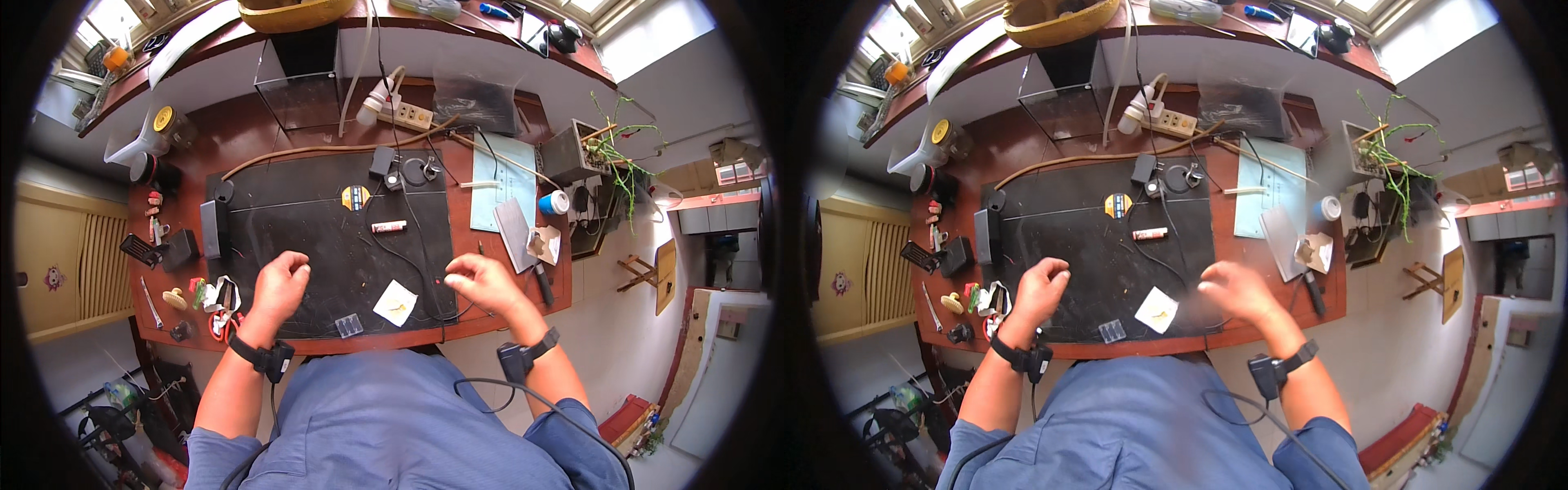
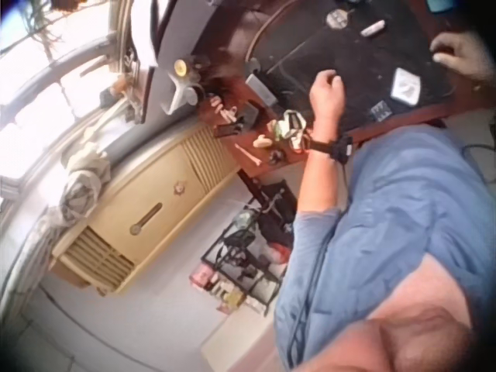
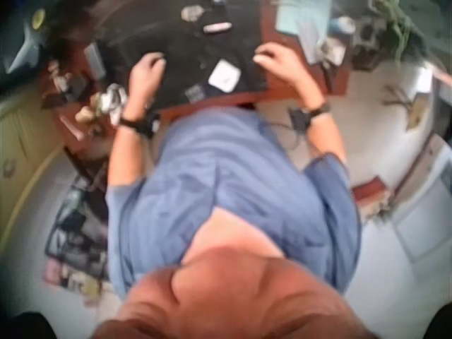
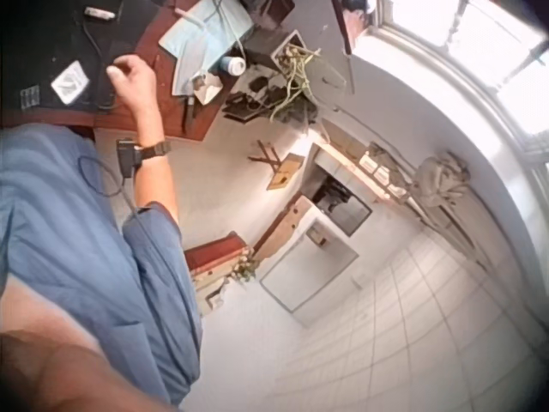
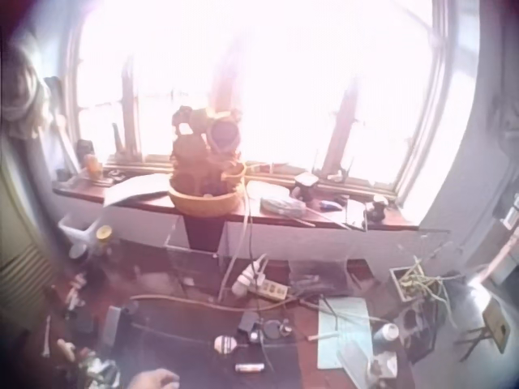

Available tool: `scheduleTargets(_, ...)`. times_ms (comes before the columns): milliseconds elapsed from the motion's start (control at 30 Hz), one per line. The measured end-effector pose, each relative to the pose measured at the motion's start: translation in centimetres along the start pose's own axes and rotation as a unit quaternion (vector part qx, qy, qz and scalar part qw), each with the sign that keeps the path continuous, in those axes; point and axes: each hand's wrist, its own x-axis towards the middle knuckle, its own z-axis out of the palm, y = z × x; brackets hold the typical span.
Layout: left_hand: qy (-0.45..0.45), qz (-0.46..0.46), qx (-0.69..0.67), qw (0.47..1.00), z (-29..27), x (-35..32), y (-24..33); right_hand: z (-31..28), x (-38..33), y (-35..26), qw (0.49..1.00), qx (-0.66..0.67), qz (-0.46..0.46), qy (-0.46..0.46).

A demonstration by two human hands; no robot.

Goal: The person assembles a small electronic device by inserting a black cylindrical component into a white tube, then attaching the assembly to a black plastic housing. The person handles the components by hand and secures them together on a cluttered workbench.

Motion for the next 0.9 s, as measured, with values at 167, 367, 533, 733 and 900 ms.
scheduleTargets(167,-0.069,-0.020,0.072,0.995,3.2,-2.2,0.3,4.6,-1.2,1.3,0.992,-0.120,0.047,-0.002)
scheduleTargets(367,-0.086,0.010,0.099,0.991,5.4,-1.5,2.3,6.9,0.0,2.2,0.986,-0.147,0.062,0.040)
scheduleTargets(533,-0.037,0.114,0.155,0.981,7.3,2.6,4.8,6.5,0.4,2.5,0.987,-0.140,0.044,0.060)
scheduleTargets(733,0.042,0.182,0.175,0.967,10.7,9.3,7.7,3.8,0.3,0.7,0.989,-0.135,0.031,0.051)
scheduleTargets(900,0.026,0.144,0.146,0.978,11.5,11.9,7.7,1.6,0.4,0.7,0.991,-0.119,-0.007,0.053)
